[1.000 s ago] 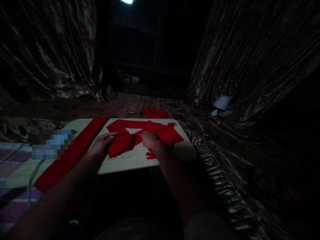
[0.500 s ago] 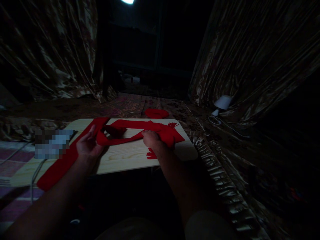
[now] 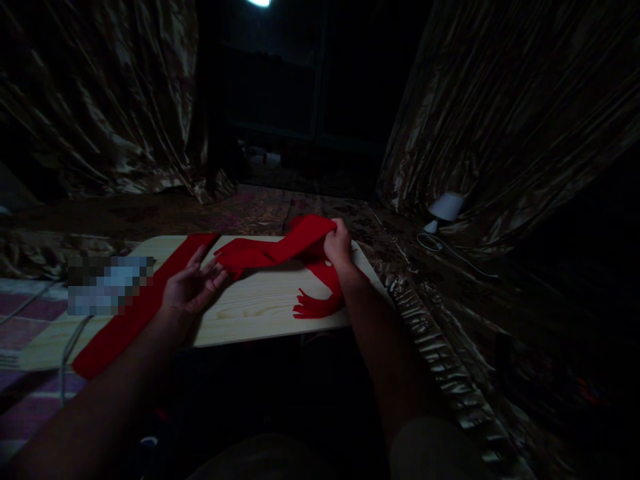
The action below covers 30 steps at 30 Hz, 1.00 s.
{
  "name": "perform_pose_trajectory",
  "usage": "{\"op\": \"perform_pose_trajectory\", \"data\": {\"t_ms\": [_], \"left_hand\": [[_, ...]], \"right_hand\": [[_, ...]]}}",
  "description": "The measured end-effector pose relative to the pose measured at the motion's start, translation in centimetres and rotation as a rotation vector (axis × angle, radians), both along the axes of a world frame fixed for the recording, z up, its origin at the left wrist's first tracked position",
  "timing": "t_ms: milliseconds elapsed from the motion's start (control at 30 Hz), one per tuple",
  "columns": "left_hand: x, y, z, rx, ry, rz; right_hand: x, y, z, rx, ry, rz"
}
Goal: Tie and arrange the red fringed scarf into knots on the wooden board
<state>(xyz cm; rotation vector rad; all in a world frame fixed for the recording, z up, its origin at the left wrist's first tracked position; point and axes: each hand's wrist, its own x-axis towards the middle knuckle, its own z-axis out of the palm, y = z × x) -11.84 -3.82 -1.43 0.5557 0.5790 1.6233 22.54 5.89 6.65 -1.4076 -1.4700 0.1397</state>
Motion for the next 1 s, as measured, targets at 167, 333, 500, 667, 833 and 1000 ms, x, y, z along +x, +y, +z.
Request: {"op": "perform_pose_trajectory", "data": {"t_ms": [167,333,500,667,833,1000], "left_hand": [[0.9,0.3,-0.5,-0.033,0.183,-0.080],[1.8,1.0,-1.0,-0.098,0.285,0.050],[2.3,1.0,-1.2,-0.088,0.419,0.093],[2.3,1.0,-1.4,-0.082,0.464,0.122],[2.2,1.6,-2.4,-0.039,0.588,0.206],[2.4,2.3,-3.8,-0.052,0.907,0.362]], "right_hand": [[4.3,0.5,-0.2,-0.189,-0.061,-0.319],[5.4,-0.7,-1.5,-0.294,-0.430,-0.273],[0.3,-2.1,-2.5,-0.288,-0.582,0.161],[-5.0,-3.1,-4.6,-0.431,-0.699,0.448],[-6.8,-3.2,-5.5,-0.516,-0.595,0.524],[-5.8,-3.3,-3.0,-0.694,-0.236,0.747]]}}
